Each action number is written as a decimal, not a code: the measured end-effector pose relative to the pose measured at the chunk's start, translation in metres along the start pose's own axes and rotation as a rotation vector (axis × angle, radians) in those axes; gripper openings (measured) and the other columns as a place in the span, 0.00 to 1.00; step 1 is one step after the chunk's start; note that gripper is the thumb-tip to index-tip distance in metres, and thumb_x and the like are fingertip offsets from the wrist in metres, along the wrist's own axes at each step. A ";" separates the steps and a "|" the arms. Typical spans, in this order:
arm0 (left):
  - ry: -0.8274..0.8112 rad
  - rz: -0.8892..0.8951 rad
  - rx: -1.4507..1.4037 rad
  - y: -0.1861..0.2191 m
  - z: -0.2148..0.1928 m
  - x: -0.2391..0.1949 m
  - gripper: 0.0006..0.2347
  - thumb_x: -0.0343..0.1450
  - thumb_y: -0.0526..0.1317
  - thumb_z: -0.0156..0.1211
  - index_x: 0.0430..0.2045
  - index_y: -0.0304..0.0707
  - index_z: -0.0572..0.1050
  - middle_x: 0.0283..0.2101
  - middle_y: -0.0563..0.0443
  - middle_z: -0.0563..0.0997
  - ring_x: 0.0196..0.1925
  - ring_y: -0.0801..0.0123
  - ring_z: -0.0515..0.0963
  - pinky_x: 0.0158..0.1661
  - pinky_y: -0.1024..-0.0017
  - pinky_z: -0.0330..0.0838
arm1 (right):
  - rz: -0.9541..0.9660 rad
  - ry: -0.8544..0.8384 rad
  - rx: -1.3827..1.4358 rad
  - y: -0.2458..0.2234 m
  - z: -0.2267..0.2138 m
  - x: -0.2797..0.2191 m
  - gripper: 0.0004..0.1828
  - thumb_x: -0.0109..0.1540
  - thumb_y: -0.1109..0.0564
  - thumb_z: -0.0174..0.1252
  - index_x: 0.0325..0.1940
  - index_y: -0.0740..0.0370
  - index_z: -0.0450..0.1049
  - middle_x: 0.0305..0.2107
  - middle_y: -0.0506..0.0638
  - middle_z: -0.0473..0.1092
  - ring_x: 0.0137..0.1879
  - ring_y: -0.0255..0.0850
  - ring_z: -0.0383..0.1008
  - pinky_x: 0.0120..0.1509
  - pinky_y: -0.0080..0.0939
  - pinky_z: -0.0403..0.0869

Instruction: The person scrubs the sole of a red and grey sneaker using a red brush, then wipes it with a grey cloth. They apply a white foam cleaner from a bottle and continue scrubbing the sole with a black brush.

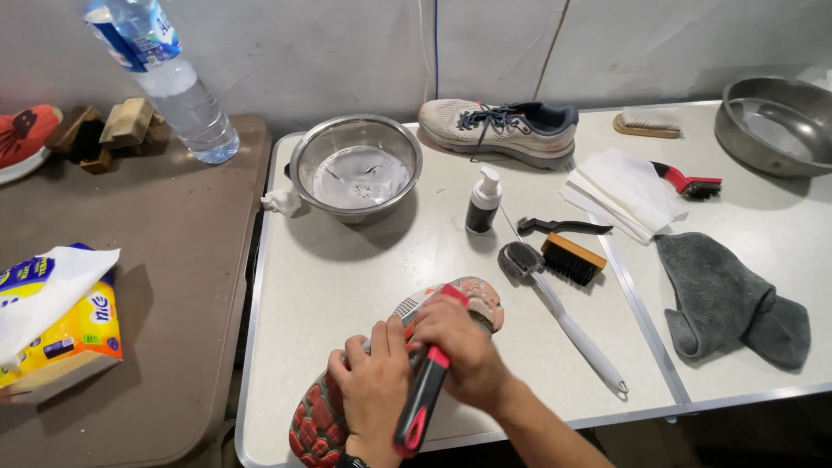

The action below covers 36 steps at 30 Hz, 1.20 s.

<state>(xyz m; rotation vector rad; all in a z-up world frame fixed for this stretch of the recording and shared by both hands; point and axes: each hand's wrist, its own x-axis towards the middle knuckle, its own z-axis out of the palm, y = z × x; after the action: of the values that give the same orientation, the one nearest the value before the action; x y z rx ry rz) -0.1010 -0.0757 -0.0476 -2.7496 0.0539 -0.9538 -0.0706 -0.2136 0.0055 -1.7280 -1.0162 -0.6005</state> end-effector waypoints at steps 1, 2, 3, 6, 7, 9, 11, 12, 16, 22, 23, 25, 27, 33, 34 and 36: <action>-0.009 -0.001 0.003 0.001 -0.003 -0.003 0.09 0.73 0.41 0.46 0.43 0.56 0.74 0.34 0.66 0.74 0.36 0.65 0.72 0.42 0.63 0.64 | 0.006 -0.002 0.007 0.011 -0.010 -0.007 0.02 0.66 0.65 0.50 0.40 0.65 0.69 0.33 0.57 0.71 0.40 0.51 0.73 0.54 0.55 0.73; -0.146 0.014 -0.095 0.001 -0.005 -0.006 0.27 0.56 0.56 0.62 0.48 0.51 0.71 0.39 0.62 0.75 0.38 0.62 0.72 0.44 0.59 0.63 | 0.145 0.116 -0.063 0.022 -0.020 -0.015 0.06 0.64 0.69 0.47 0.40 0.64 0.69 0.33 0.55 0.71 0.40 0.48 0.73 0.52 0.48 0.73; -0.274 0.011 -0.187 0.001 -0.007 -0.005 0.50 0.40 0.71 0.77 0.54 0.46 0.69 0.45 0.58 0.75 0.40 0.58 0.72 0.45 0.56 0.63 | 0.271 0.224 -0.128 0.037 -0.029 -0.017 0.10 0.61 0.72 0.44 0.40 0.63 0.68 0.33 0.54 0.70 0.41 0.45 0.72 0.49 0.40 0.73; -0.189 0.006 -0.118 0.002 -0.009 -0.003 0.23 0.61 0.43 0.54 0.53 0.48 0.70 0.41 0.60 0.75 0.39 0.59 0.71 0.46 0.57 0.63 | 0.140 0.173 0.017 0.000 -0.013 -0.001 0.09 0.69 0.61 0.45 0.36 0.61 0.68 0.33 0.55 0.67 0.41 0.49 0.71 0.50 0.45 0.73; -0.190 0.010 -0.122 0.002 -0.008 -0.001 0.23 0.61 0.43 0.54 0.53 0.48 0.70 0.41 0.60 0.75 0.39 0.59 0.71 0.46 0.57 0.63 | 0.144 0.175 0.013 0.001 -0.014 -0.006 0.09 0.69 0.61 0.45 0.36 0.61 0.68 0.33 0.55 0.67 0.41 0.49 0.71 0.50 0.45 0.73; -0.192 -0.006 -0.203 0.001 -0.007 -0.001 0.37 0.58 0.74 0.55 0.50 0.45 0.72 0.42 0.58 0.76 0.39 0.57 0.73 0.45 0.54 0.63 | -0.001 -0.028 0.115 0.002 -0.012 -0.017 0.05 0.68 0.58 0.52 0.39 0.62 0.69 0.33 0.53 0.71 0.43 0.49 0.74 0.62 0.58 0.71; -0.249 0.002 -0.186 0.002 -0.007 -0.005 0.42 0.50 0.73 0.66 0.53 0.45 0.70 0.45 0.58 0.76 0.41 0.57 0.73 0.46 0.54 0.63 | 0.096 0.069 0.031 0.021 -0.025 -0.018 0.04 0.68 0.62 0.49 0.38 0.60 0.67 0.32 0.52 0.69 0.41 0.46 0.70 0.57 0.50 0.70; -0.296 0.010 -0.172 0.003 -0.007 -0.005 0.50 0.41 0.71 0.76 0.55 0.46 0.68 0.47 0.59 0.75 0.44 0.57 0.73 0.46 0.55 0.63 | 0.186 0.167 -0.059 0.032 -0.032 -0.017 0.07 0.67 0.66 0.46 0.37 0.59 0.65 0.31 0.51 0.67 0.38 0.44 0.67 0.53 0.43 0.69; -0.070 -0.013 -0.064 0.005 -0.003 -0.001 0.15 0.66 0.46 0.48 0.47 0.52 0.72 0.38 0.63 0.74 0.39 0.62 0.72 0.45 0.58 0.64 | 0.071 0.141 0.070 0.005 -0.011 -0.010 0.05 0.66 0.64 0.53 0.36 0.59 0.67 0.32 0.52 0.70 0.42 0.47 0.70 0.56 0.48 0.71; -0.265 0.004 -0.151 0.002 -0.009 -0.006 0.47 0.40 0.69 0.75 0.53 0.47 0.69 0.43 0.58 0.74 0.40 0.58 0.72 0.46 0.55 0.63 | 0.247 0.268 -0.079 0.018 -0.019 -0.017 0.13 0.72 0.52 0.45 0.40 0.63 0.68 0.32 0.52 0.69 0.42 0.45 0.71 0.51 0.42 0.73; -0.151 -0.004 -0.116 0.002 -0.006 -0.004 0.28 0.55 0.57 0.60 0.49 0.49 0.71 0.39 0.61 0.75 0.39 0.60 0.72 0.44 0.57 0.63 | 0.141 0.164 -0.055 0.010 -0.012 -0.015 0.07 0.69 0.59 0.48 0.37 0.61 0.68 0.31 0.51 0.69 0.41 0.46 0.71 0.54 0.47 0.71; -0.034 -0.003 -0.084 0.005 -0.005 -0.003 0.13 0.69 0.45 0.46 0.45 0.52 0.73 0.36 0.64 0.75 0.37 0.62 0.72 0.43 0.59 0.63 | 0.039 0.067 -0.037 0.005 -0.009 -0.019 0.06 0.65 0.65 0.51 0.34 0.59 0.68 0.31 0.50 0.69 0.41 0.47 0.70 0.58 0.51 0.70; -0.061 -0.011 -0.108 0.003 -0.009 -0.001 0.24 0.66 0.62 0.45 0.47 0.49 0.74 0.37 0.59 0.74 0.35 0.60 0.71 0.43 0.57 0.64 | -0.014 0.066 -0.125 0.015 -0.011 -0.025 0.03 0.66 0.63 0.55 0.38 0.66 0.72 0.34 0.56 0.73 0.44 0.50 0.74 0.63 0.57 0.74; 0.047 0.007 -0.019 0.001 0.006 -0.001 0.11 0.69 0.41 0.45 0.42 0.55 0.74 0.35 0.66 0.76 0.34 0.64 0.71 0.42 0.61 0.63 | 0.000 0.027 -0.073 0.000 -0.013 -0.010 0.08 0.68 0.63 0.47 0.36 0.64 0.70 0.35 0.55 0.74 0.41 0.49 0.74 0.58 0.56 0.72; 0.048 0.018 -0.027 0.002 0.006 -0.001 0.11 0.69 0.41 0.45 0.42 0.55 0.74 0.35 0.66 0.76 0.34 0.64 0.71 0.42 0.61 0.63 | 0.008 0.033 -0.083 0.012 -0.022 -0.015 0.08 0.68 0.63 0.47 0.36 0.64 0.70 0.35 0.55 0.74 0.41 0.49 0.74 0.58 0.56 0.72; -0.264 0.006 -0.178 0.001 0.004 -0.008 0.50 0.39 0.70 0.76 0.55 0.47 0.69 0.47 0.60 0.76 0.40 0.58 0.73 0.46 0.55 0.63 | 0.045 0.156 -0.023 0.035 -0.035 -0.027 0.07 0.69 0.59 0.50 0.40 0.66 0.69 0.34 0.55 0.69 0.44 0.50 0.70 0.60 0.53 0.74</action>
<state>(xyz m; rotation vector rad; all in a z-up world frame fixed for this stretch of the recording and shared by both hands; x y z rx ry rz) -0.1050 -0.0752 -0.0558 -3.0117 0.1070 -0.6024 -0.0532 -0.2608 -0.0202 -1.6910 -0.8625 -0.7092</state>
